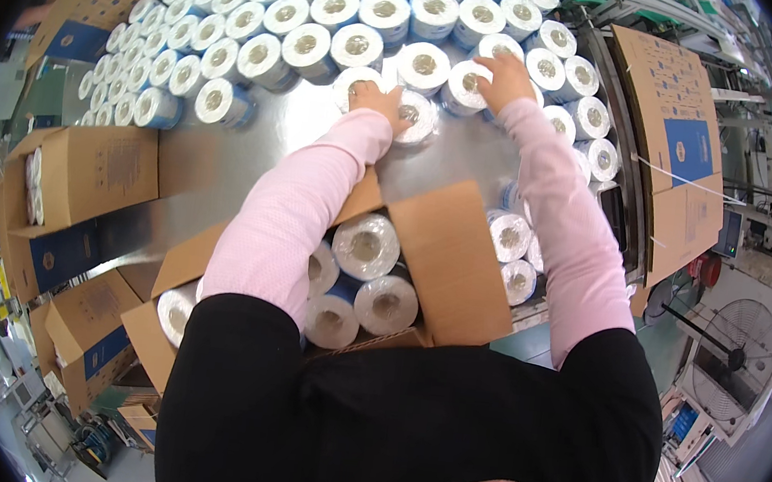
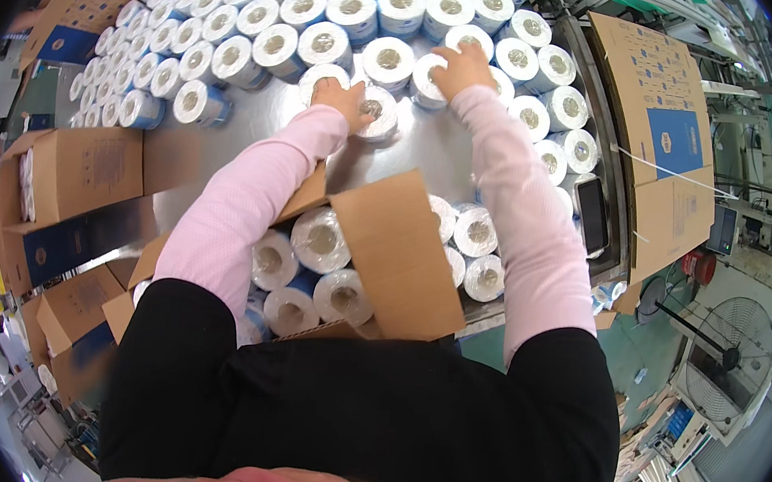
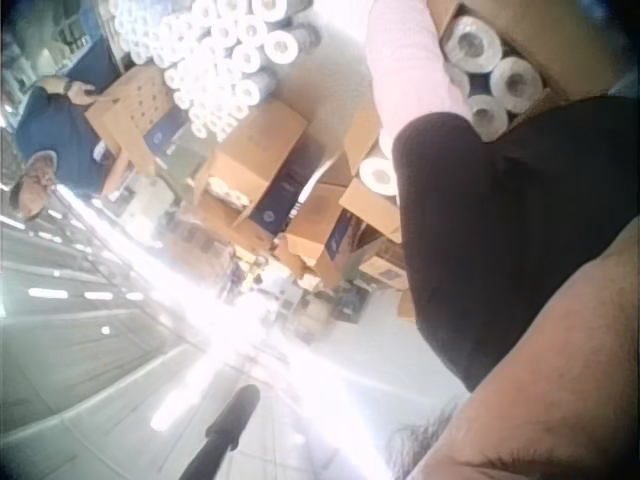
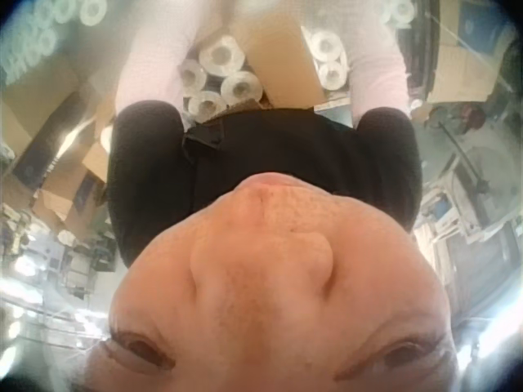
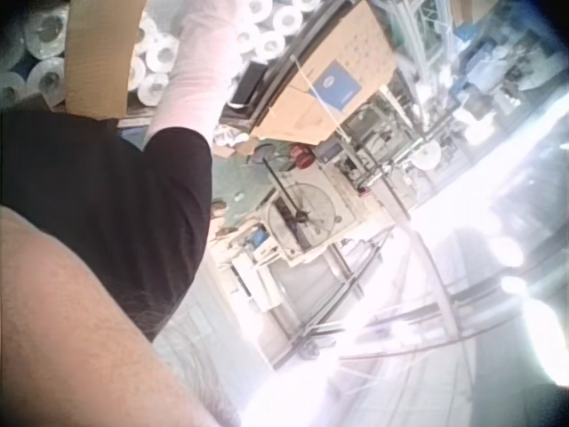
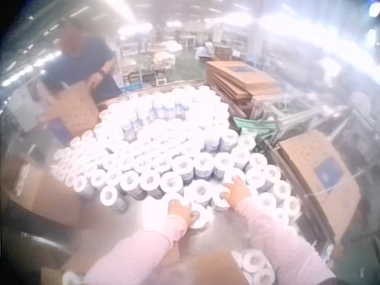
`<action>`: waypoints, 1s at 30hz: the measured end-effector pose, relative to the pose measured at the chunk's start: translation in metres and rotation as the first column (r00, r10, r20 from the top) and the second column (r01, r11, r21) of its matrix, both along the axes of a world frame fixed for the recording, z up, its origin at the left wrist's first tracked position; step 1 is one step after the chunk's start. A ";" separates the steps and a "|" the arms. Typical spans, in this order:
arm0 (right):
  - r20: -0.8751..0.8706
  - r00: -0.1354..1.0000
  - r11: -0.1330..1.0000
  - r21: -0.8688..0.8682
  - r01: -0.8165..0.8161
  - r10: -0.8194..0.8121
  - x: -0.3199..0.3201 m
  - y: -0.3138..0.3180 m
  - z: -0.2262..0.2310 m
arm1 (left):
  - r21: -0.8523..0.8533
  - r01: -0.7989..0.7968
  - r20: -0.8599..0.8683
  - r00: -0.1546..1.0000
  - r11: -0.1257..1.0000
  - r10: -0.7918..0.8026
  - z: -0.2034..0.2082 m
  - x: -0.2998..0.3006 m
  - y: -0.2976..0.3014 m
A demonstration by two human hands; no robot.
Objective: The person packs rolls of tape into cardboard boxes, repeating the process for multiple boxes.
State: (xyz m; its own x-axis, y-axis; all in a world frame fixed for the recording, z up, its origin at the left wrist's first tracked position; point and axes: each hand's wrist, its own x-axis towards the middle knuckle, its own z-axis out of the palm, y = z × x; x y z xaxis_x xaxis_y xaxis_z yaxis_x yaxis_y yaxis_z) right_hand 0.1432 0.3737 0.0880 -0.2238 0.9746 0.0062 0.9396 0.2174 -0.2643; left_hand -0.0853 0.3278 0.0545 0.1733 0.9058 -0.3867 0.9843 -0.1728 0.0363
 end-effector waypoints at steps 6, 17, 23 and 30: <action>0.375 0.927 0.965 -0.251 0.071 0.029 -0.020 0.037 -0.051 | -0.090 -0.218 0.016 0.975 0.972 0.220 -0.002 -0.019 0.013; 0.218 0.946 0.929 -0.333 -0.159 0.240 -0.031 -0.105 -0.051 | -0.411 -0.388 0.874 0.089 0.825 0.478 0.091 -0.153 -0.019; -0.902 0.419 0.823 -0.313 -0.473 -0.103 -0.018 -0.094 0.111 | -0.532 -0.010 0.808 -0.305 0.847 0.504 0.226 -0.170 -0.162; -0.211 0.390 0.421 0.132 -0.897 0.897 -0.111 -0.225 0.224 | 0.063 0.211 0.538 0.816 0.975 -0.211 0.263 -0.143 -0.292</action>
State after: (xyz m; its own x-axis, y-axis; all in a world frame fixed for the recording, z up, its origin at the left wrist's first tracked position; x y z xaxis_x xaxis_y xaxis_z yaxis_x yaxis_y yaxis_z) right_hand 0.0323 0.1492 0.3116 -0.9605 0.2106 0.1817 0.1163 0.8976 -0.4253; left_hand -0.2285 0.0360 0.3172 0.5404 0.8231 -0.1747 0.7475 -0.3744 0.5487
